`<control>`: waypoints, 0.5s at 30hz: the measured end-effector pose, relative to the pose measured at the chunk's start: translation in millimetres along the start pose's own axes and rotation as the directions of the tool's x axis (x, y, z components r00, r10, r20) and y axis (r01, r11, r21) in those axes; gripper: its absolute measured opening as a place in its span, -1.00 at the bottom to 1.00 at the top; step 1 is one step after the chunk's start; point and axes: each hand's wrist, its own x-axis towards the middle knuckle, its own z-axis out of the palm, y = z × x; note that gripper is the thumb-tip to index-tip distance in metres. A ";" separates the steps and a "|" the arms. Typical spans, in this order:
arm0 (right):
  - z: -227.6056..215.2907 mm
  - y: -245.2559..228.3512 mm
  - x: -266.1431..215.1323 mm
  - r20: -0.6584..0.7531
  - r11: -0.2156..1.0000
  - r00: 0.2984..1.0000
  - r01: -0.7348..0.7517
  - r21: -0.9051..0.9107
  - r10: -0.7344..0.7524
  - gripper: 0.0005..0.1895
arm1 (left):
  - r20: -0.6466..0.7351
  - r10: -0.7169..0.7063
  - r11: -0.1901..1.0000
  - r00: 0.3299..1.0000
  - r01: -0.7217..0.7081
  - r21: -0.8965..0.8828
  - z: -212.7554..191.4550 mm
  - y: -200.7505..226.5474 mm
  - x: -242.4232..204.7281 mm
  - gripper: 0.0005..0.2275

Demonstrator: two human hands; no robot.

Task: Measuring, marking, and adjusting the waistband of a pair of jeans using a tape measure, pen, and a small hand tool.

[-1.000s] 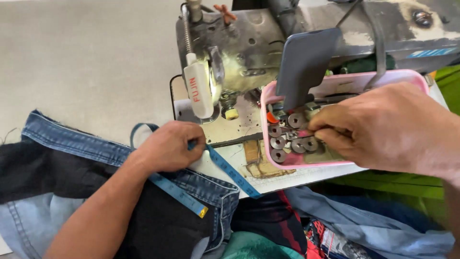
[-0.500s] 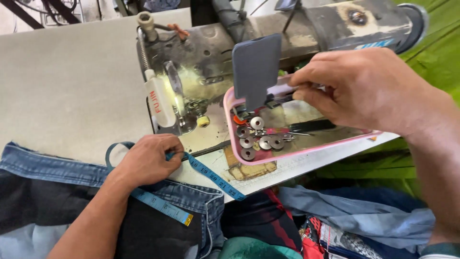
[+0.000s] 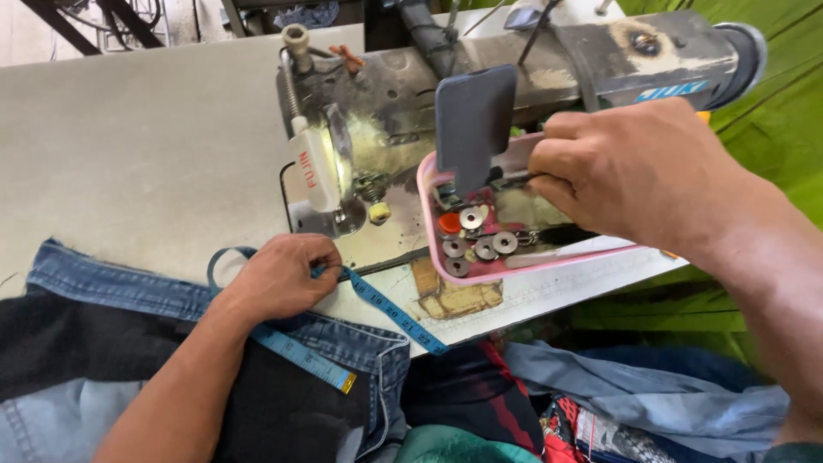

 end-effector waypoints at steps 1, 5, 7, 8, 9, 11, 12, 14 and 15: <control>-2.0 -2.5 -0.4 0.000 1.000 1.000 0.010 0.007 -0.010 -0.65 | 0.000 -0.011 1.000 1.000 0.011 -0.004 -0.6 1.6 0.9 -0.91; -7.4 -7.7 0.2 0.113 0.990 0.992 -0.031 -0.140 0.047 -0.70 | -0.030 0.026 1.000 0.999 -0.026 0.012 -3.5 3.5 -1.3 -0.89; 3.5 -0.3 -0.5 0.145 0.983 0.988 -0.019 -0.180 0.046 -0.62 | -0.045 0.033 0.999 0.998 -0.033 0.007 -3.3 2.2 -2.9 -0.88; 15.0 6.6 -0.9 0.210 0.977 0.973 -0.052 -0.205 0.096 -0.89 | -0.048 0.081 0.997 0.996 -0.081 0.009 -3.1 1.1 -3.1 -0.89; 26.5 14.0 -1.5 0.269 0.970 0.952 -0.087 -0.229 0.149 -0.59 | -0.052 0.129 0.992 0.990 -0.129 0.010 -3.0 0.5 -2.9 -0.89; 42.9 26.7 -10.3 0.194 0.979 0.980 0.002 -0.206 0.039 -0.64 | -0.062 0.137 0.991 0.989 -0.136 0.009 0.2 -3.7 -3.9 -0.90; 50.2 34.6 -15.2 0.111 0.978 0.992 0.081 -0.192 -0.060 -0.68 | -0.071 0.153 0.988 0.986 -0.152 0.012 1.0 -4.9 -2.5 -0.90; 30.5 27.9 -7.6 0.264 0.946 0.963 0.140 -0.293 -0.061 -0.72 | -0.063 0.140 0.990 0.988 -0.140 0.004 -1.7 -1.9 -3.3 -0.90; 21.2 24.2 -4.2 0.409 0.901 0.912 0.206 -0.382 -0.035 -0.73 | -0.050 0.128 0.992 0.990 -0.128 -0.005 -2.8 -0.5 -3.9 -0.90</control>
